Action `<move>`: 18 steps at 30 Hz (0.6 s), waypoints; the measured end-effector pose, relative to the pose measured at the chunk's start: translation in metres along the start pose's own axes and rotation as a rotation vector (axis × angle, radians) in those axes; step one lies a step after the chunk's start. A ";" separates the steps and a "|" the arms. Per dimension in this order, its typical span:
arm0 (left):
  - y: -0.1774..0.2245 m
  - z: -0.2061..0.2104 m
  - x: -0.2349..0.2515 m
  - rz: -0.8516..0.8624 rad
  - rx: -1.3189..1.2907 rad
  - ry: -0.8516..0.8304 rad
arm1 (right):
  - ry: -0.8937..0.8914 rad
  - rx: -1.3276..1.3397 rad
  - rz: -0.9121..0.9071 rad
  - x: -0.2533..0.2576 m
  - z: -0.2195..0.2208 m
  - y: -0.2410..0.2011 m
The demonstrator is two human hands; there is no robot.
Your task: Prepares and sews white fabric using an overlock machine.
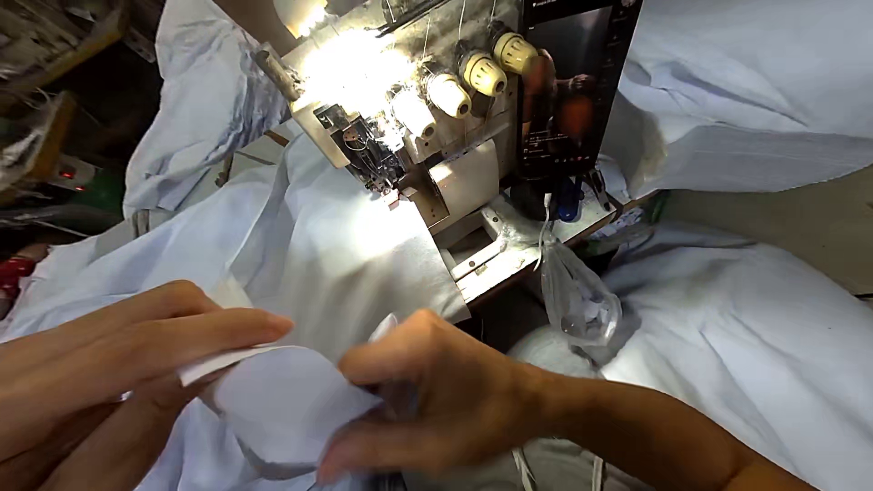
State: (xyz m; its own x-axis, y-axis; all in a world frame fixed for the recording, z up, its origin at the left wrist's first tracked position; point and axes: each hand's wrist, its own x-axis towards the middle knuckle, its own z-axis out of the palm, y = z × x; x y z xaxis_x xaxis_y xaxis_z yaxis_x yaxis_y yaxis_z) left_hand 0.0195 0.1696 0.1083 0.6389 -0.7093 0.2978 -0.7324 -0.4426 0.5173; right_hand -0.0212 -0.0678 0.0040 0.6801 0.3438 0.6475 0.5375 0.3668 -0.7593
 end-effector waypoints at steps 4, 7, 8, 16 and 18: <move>0.004 0.015 0.024 0.040 0.090 0.139 | 0.114 0.100 0.087 -0.020 -0.005 -0.031; -0.004 0.062 0.058 0.051 0.284 0.222 | 0.312 -0.139 0.188 -0.048 -0.016 -0.006; -0.011 0.079 0.067 0.023 0.374 0.213 | 0.381 -0.247 0.250 -0.058 -0.019 0.011; -0.040 0.121 0.081 -0.123 0.536 0.217 | 0.621 -0.172 0.541 -0.076 -0.030 0.059; -0.042 0.121 0.082 -0.132 0.509 0.228 | 0.625 -0.117 0.559 -0.075 -0.034 0.061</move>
State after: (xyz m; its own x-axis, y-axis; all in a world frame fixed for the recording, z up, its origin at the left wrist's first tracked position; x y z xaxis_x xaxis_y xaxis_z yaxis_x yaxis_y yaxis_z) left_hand 0.0743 0.0636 0.0142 0.7259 -0.5189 0.4515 -0.6278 -0.7680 0.1267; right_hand -0.0222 -0.1003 -0.0928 0.9933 -0.1061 0.0463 0.0652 0.1817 -0.9812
